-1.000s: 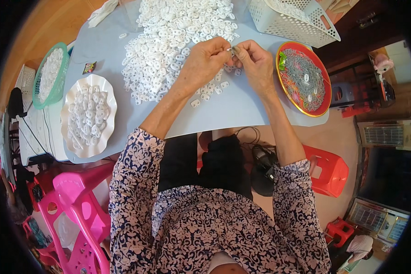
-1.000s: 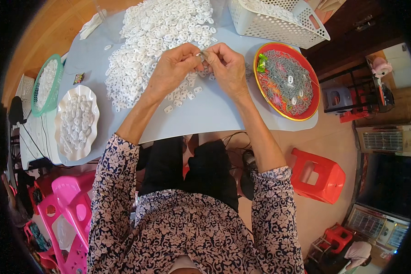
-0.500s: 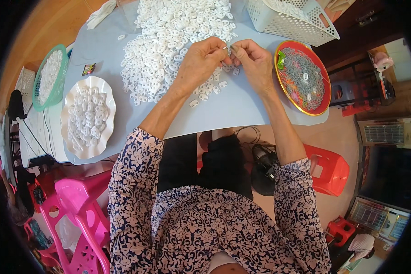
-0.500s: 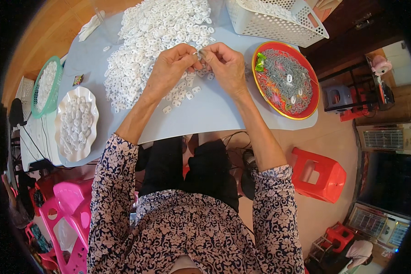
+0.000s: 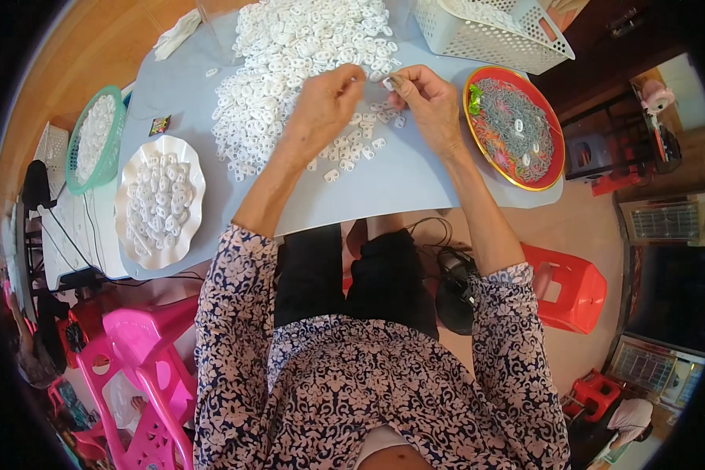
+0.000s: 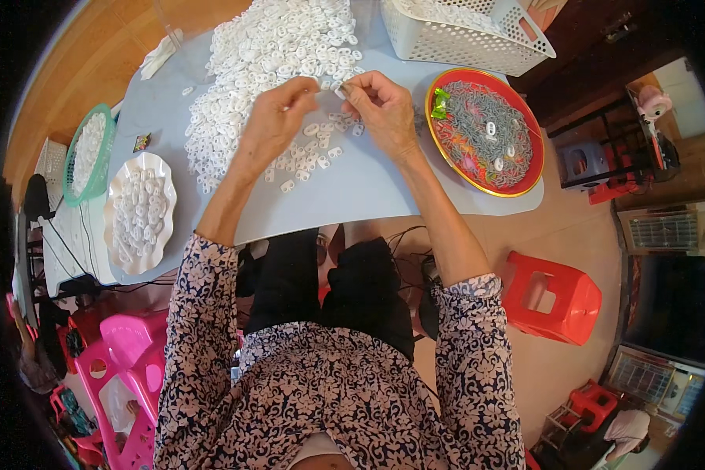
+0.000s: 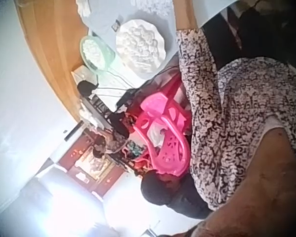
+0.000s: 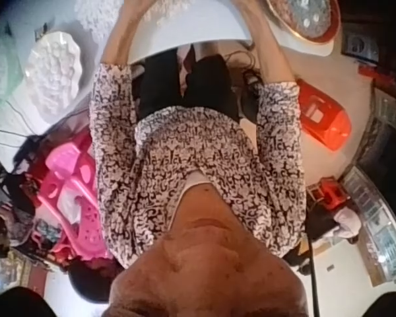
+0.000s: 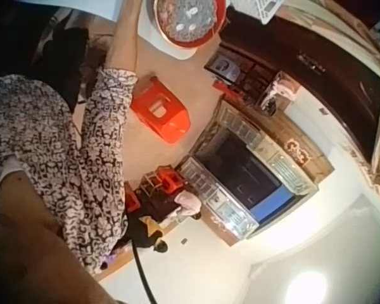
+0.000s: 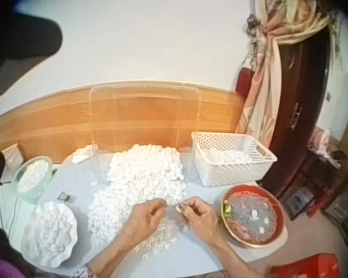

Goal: Assembling small metal components into white plastic parts.

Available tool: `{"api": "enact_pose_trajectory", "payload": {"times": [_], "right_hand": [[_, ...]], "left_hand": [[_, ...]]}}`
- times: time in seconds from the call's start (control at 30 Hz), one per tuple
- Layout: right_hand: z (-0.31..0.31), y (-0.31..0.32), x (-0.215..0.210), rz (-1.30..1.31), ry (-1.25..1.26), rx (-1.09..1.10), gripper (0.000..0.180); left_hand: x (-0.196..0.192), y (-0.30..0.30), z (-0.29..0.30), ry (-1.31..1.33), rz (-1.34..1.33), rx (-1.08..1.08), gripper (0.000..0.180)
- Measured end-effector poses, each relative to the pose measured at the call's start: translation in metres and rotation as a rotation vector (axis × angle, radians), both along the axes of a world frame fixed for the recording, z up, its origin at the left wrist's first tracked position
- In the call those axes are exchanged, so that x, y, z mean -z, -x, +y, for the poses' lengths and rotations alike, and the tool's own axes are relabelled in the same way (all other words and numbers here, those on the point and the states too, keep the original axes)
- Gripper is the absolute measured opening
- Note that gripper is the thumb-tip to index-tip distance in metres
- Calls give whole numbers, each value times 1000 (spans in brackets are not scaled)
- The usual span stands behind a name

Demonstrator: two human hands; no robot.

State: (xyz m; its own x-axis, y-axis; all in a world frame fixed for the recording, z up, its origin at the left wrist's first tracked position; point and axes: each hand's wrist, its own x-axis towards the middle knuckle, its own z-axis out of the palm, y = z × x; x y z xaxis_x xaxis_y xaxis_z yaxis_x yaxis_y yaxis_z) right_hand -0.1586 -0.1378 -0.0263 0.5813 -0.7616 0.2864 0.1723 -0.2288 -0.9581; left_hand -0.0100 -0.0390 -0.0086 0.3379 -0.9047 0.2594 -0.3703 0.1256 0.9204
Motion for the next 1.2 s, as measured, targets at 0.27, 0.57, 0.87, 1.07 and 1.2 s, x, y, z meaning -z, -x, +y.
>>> {"api": "enact_pose_trajectory", "payload": {"times": [0.27, 0.57, 0.87, 1.07, 1.2], "right_hand": [[1, 2, -2, 67, -23, -43, 10], [4, -1, -3, 62, -39, -104, 12], [2, -2, 0, 36, 15, -90, 15], [0, 0, 0, 56, 35, -104, 17], [6, -1, -2, 37, -25, -121, 16]], "left_hand": [[1, -10, 23, -3, -782, 87, 11], [6, -5, 19, -30, -685, 88, 11], [12, 1, 12, 65, -732, 69, 12], [8, 3, 9, 103, -503, -3, 10], [-4, 0, 11, -50, 182, -26, 14]]}}
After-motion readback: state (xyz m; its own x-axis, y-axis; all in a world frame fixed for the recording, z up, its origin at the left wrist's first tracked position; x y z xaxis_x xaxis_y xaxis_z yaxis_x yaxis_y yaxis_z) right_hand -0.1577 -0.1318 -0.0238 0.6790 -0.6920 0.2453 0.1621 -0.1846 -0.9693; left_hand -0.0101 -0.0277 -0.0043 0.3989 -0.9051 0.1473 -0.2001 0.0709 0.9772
